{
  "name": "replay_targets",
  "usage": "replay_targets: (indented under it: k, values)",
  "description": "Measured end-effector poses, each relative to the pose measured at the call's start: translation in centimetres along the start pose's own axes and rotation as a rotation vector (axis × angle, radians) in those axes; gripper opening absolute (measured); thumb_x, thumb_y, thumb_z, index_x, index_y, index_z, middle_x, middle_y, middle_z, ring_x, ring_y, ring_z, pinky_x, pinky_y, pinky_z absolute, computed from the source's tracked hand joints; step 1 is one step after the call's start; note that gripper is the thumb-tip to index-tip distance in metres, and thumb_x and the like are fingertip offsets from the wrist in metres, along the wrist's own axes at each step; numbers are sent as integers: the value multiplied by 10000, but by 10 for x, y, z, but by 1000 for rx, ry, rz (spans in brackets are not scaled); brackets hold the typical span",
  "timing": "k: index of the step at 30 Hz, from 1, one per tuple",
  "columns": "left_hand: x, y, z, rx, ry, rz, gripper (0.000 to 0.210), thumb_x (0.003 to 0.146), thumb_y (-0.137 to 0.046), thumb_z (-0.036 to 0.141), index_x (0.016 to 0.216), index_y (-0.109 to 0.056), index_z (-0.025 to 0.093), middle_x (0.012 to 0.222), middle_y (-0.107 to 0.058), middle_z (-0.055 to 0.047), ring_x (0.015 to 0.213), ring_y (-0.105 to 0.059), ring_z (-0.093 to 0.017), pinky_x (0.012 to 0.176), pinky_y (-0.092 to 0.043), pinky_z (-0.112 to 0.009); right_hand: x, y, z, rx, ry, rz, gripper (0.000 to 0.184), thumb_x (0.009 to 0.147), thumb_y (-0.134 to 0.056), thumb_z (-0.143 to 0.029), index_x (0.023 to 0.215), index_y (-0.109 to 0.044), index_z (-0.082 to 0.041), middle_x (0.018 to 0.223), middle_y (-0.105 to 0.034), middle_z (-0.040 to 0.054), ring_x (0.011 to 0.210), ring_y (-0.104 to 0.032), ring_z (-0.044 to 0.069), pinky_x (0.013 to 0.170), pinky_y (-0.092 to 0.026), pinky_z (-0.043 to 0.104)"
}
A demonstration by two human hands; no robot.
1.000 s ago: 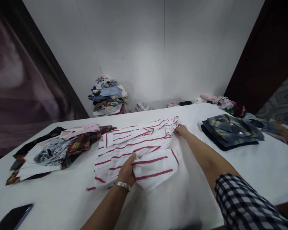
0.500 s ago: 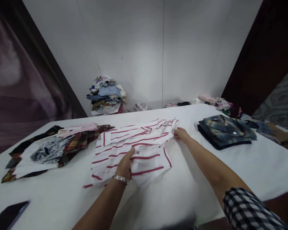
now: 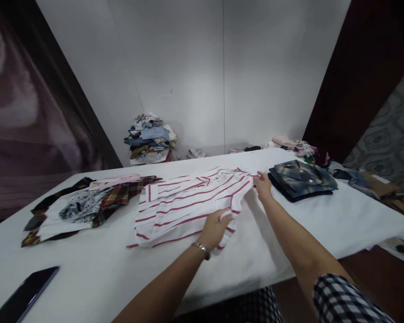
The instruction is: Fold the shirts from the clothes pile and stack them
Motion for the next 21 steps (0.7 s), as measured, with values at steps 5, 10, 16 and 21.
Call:
replay_targets:
  k: [5,10,16,21]
  values:
    - [-22,-83,-12,350,-203,-345,471,730,-648,290,1197,-626,228,1109,-661,-63,877,-618,-201,868,-469,-338,-10,62,12,-128,-63,14,558,644,-638,-160,1195,-559,-151,911,-650,64,667,-597,135,515,-481,216]
    - [-50,-69,-21,474,-319,-395,389,795,-573,248,1180,-625,220,1192,-625,-80,976,-609,-195,931,-459,-337,-55,87,31,-197,-120,-132,491,635,-699,-202,1117,-607,-181,994,-656,80,681,-620,140,513,-489,225]
    - [-69,8,-41,581,-261,-211,332,808,-566,261,1128,-653,253,1225,-624,-68,1139,-557,-221,1027,-417,-379,-130,91,43,-320,-89,-370,581,671,-724,-330,1221,-579,-212,767,-648,10,639,-592,156,542,-469,261]
    - [-77,9,-50,638,-232,-198,437,775,-607,239,1212,-603,250,1283,-585,-78,1184,-522,-240,1048,-390,-408,-170,84,35,-257,-84,-496,596,614,-780,-333,1183,-623,-249,907,-673,39,875,-622,219,747,-499,317]
Point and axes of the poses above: each hand's wrist, its own x-axis towards the middle knuckle, its own y-axis out of the back of the hand, z = x × y, the point moved 7 cm from there along x, towards the middle knuckle
